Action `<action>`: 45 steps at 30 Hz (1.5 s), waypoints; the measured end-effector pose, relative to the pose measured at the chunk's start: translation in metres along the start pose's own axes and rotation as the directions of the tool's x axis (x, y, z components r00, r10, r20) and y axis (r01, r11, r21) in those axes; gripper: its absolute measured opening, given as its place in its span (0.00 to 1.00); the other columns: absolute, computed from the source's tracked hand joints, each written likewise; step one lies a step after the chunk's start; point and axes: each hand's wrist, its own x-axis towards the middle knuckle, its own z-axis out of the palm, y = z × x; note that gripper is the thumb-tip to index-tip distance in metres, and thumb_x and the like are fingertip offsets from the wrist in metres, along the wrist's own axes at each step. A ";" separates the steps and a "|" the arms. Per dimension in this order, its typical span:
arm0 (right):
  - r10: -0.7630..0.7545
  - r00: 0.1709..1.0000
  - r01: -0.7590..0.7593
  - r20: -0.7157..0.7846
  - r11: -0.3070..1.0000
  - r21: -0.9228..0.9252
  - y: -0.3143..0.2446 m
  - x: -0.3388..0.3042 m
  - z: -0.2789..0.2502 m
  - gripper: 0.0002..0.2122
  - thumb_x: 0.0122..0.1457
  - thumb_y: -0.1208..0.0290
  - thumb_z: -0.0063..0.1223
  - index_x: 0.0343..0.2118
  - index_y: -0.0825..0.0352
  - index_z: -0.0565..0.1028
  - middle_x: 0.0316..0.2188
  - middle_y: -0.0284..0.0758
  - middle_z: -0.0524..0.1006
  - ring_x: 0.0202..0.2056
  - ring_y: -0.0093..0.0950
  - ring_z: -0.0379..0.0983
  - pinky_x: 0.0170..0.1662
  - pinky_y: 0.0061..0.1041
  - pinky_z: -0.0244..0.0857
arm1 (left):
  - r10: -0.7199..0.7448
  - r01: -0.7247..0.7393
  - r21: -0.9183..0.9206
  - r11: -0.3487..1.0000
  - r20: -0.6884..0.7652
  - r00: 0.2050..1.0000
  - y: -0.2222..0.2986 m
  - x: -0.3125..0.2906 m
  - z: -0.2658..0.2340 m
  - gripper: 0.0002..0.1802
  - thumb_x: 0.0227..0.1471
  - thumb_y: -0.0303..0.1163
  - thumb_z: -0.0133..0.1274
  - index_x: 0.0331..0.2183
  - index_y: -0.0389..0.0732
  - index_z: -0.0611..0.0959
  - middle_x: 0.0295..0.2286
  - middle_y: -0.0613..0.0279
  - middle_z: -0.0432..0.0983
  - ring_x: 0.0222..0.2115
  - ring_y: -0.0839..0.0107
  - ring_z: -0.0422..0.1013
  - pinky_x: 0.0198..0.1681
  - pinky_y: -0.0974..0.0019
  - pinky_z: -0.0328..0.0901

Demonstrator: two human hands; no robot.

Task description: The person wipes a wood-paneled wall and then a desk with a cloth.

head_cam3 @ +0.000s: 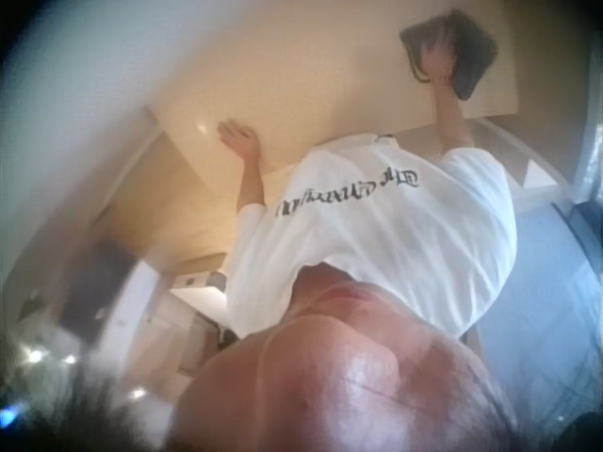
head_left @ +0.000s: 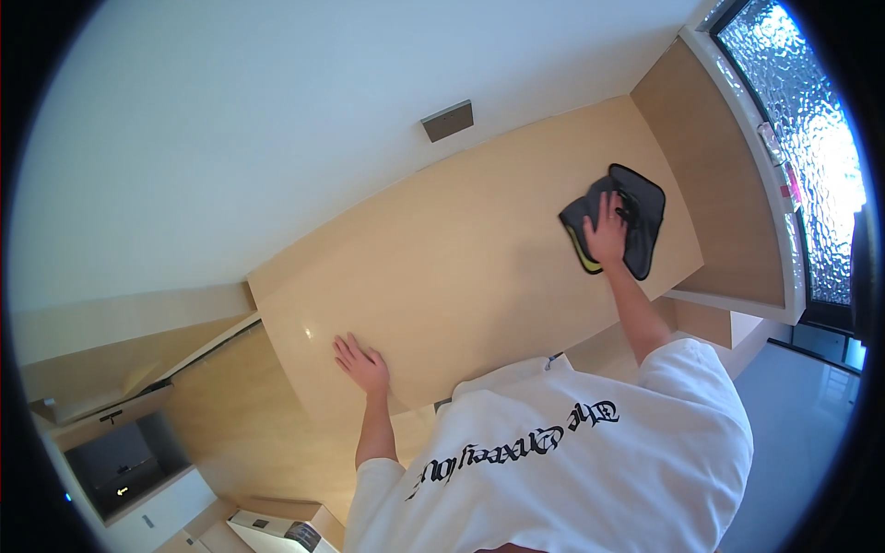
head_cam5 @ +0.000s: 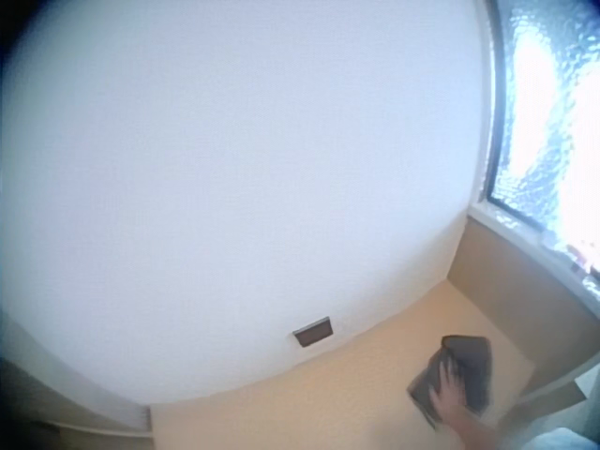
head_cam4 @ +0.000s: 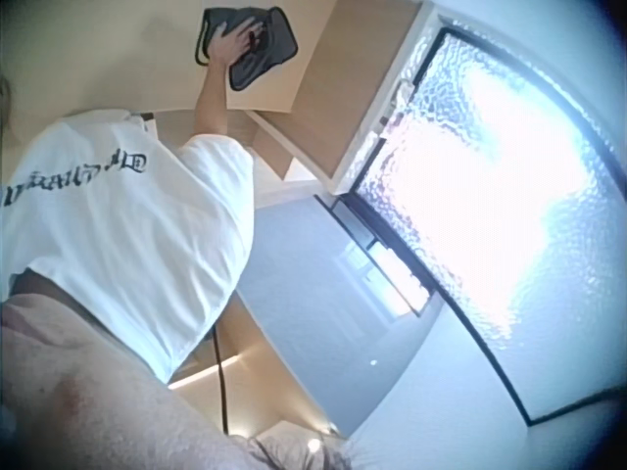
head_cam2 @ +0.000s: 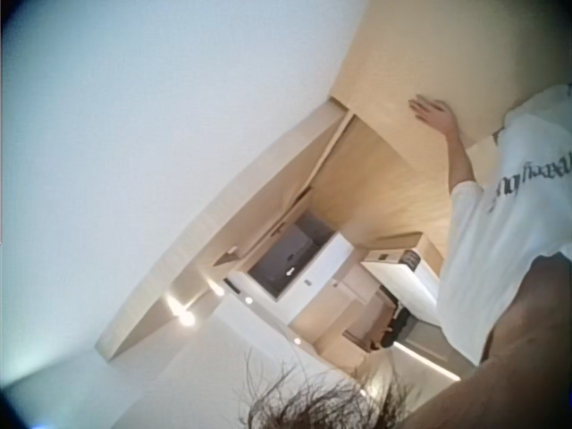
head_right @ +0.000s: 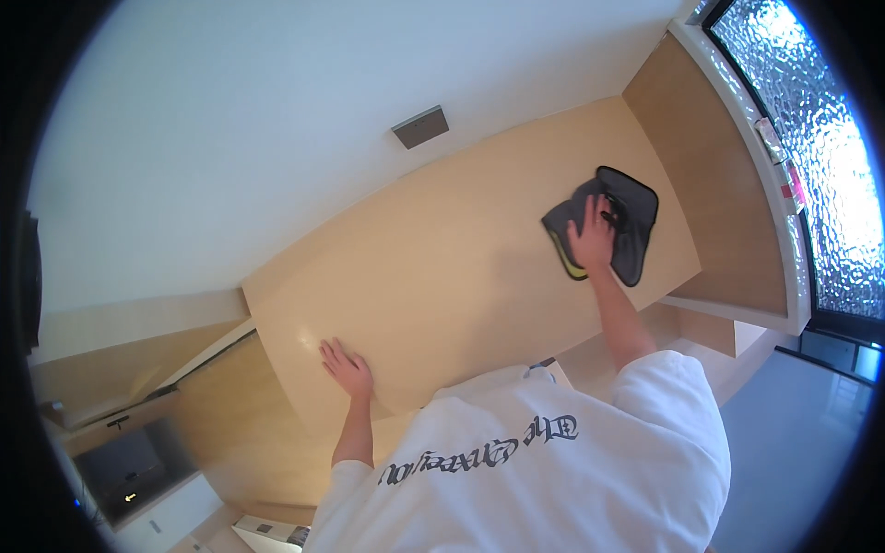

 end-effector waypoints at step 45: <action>-0.169 0.960 0.139 0.224 0.980 0.144 0.023 -0.149 -0.038 0.39 0.53 0.59 0.53 0.63 0.74 0.52 0.66 0.52 0.46 0.67 0.46 0.39 0.66 0.50 0.33 | -0.566 0.565 -0.028 0.825 -0.041 0.824 0.121 0.023 0.033 0.36 0.58 0.41 0.37 0.62 0.34 0.53 0.64 0.42 0.42 0.66 0.51 0.37 0.65 0.45 0.35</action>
